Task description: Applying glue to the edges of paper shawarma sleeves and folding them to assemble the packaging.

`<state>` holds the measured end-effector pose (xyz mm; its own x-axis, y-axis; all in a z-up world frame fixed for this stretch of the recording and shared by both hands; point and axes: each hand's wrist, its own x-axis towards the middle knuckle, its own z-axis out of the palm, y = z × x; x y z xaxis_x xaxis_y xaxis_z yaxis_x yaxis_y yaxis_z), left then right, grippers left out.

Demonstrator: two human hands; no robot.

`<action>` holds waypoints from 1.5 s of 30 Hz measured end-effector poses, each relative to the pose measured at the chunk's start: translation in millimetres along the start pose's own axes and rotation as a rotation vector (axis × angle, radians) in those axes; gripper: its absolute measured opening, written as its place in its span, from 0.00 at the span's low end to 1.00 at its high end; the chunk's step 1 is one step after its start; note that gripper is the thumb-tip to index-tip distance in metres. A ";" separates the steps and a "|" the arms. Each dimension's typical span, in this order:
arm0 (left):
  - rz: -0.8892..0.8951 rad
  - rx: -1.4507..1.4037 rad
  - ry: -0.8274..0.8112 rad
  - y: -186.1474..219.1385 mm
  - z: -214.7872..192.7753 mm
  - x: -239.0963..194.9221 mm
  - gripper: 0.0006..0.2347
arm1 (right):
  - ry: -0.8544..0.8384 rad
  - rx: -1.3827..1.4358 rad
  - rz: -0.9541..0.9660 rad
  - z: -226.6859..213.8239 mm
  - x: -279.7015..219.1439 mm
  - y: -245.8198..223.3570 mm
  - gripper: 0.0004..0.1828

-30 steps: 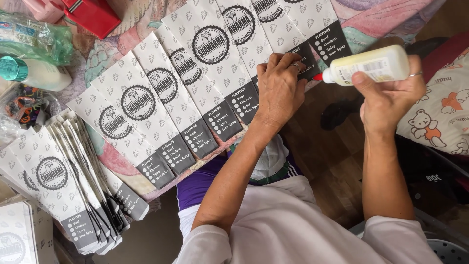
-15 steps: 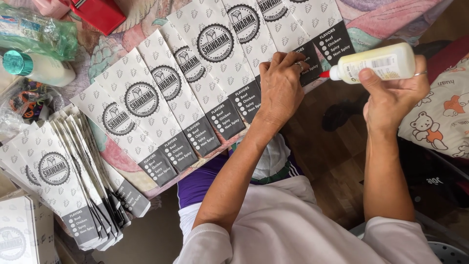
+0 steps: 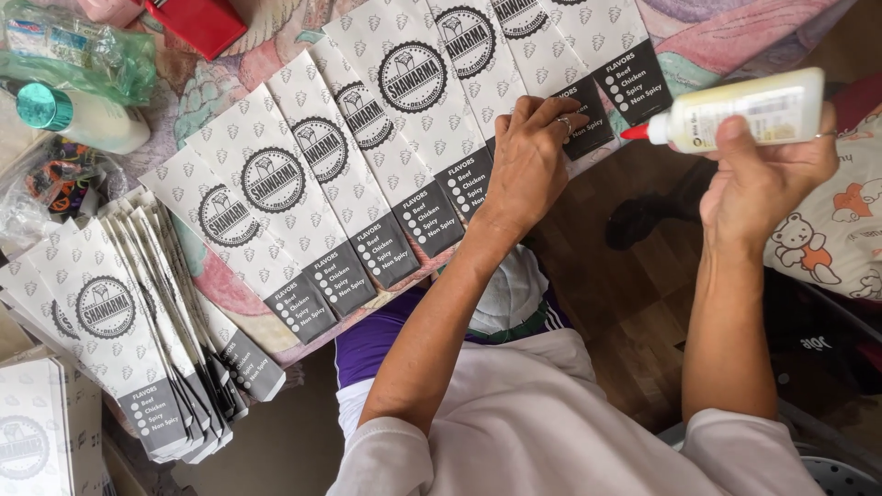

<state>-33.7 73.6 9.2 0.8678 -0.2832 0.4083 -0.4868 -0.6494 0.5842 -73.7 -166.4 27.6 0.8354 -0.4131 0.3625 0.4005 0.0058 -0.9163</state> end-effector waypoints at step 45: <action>-0.161 0.085 0.095 -5.9 -33.6 -52.1 0.06 | -0.225 -0.176 0.148 81.0 -63.7 -24.5 0.24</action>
<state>-79.4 115.9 8.0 0.9185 -0.1055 0.3812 -0.3289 -0.7391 0.5879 -106.3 -66.5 40.7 0.9498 -0.2078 0.2340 0.2138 -0.1153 -0.9701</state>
